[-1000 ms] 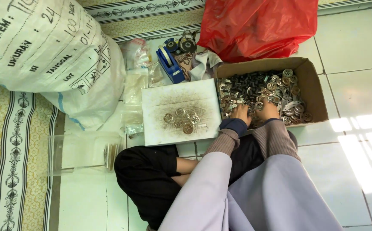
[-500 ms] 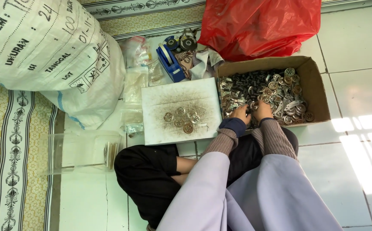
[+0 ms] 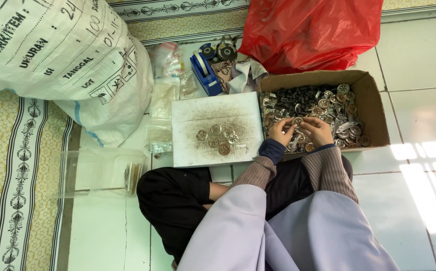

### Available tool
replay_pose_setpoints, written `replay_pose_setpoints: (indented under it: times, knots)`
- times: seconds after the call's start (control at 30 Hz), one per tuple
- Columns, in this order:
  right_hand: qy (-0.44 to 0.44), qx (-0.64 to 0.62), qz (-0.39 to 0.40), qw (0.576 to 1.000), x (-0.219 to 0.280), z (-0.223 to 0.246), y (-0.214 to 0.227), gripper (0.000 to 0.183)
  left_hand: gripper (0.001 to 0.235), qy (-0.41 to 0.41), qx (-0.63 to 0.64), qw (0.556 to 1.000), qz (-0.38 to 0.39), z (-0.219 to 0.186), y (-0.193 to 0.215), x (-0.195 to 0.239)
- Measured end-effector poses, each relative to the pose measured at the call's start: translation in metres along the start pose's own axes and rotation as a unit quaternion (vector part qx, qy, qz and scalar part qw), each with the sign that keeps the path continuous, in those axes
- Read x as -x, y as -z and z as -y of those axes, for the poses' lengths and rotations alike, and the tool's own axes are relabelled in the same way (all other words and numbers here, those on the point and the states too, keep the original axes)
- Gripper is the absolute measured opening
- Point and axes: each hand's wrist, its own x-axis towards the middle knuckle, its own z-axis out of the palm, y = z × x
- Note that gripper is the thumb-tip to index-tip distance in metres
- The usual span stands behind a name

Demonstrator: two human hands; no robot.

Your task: Arranging small metal chips from a box onto a template and then packing them into a plastic bag.

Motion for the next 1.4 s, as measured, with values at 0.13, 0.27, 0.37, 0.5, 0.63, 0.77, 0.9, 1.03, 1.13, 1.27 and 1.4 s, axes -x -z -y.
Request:
replay_pose_setpoints:
  times: [0.13,0.27,0.37,0.5,0.63,0.77,0.9,1.03,1.13,1.27,1.4]
  knots:
    - [0.011,-0.009,0.033,0.999,0.018,0.002,-0.014,0.027,0.017,-0.082,-0.007,0.996,-0.038,-0.008,0.029,0.016]
    - [0.039,0.094,0.097,0.99,0.043,-0.012,-0.053,0.024,0.014,-0.101,-0.013,0.993,-0.055,-0.004,0.091,0.039]
    - [0.065,0.133,0.141,0.979,0.065,-0.028,-0.091,0.022,0.017,-0.092,-0.029,0.993,-0.061,-0.017,0.15,0.059]
    - [0.142,0.267,0.16,0.94,0.091,-0.035,-0.158,0.033,0.02,-0.056,-0.179,0.979,-0.082,-0.03,0.201,0.084]
    - [0.437,0.559,0.06,0.702,0.105,-0.055,-0.197,0.028,0.02,-0.054,-0.346,0.933,-0.086,-0.041,0.219,0.09]
    - [0.478,0.55,0.042,0.684,0.105,-0.065,-0.2,0.04,0.019,-0.025,-0.379,0.92,-0.097,-0.023,0.215,0.091]
    - [0.449,0.509,0.033,0.734,0.095,-0.065,-0.186,0.05,0.019,-0.005,-0.343,0.932,-0.114,-0.02,0.212,0.089]
    - [0.411,0.46,0.038,0.786,0.087,-0.025,-0.159,0.044,0.013,-0.06,-0.317,0.936,-0.142,-0.035,0.189,0.077]
    - [0.416,0.444,-0.008,0.794,0.063,0.0,-0.115,0.042,0.016,-0.104,-0.293,0.94,-0.138,-0.032,0.147,0.055]
    - [0.355,0.47,-0.058,0.806,0.018,0.017,-0.034,0.038,0.031,-0.118,-0.226,0.966,-0.033,-0.054,0.071,0.027]
    - [0.143,0.521,-0.054,0.84,-0.024,0.004,0.027,0.04,0.039,-0.018,-0.258,0.947,0.189,-0.021,-0.008,-0.006]
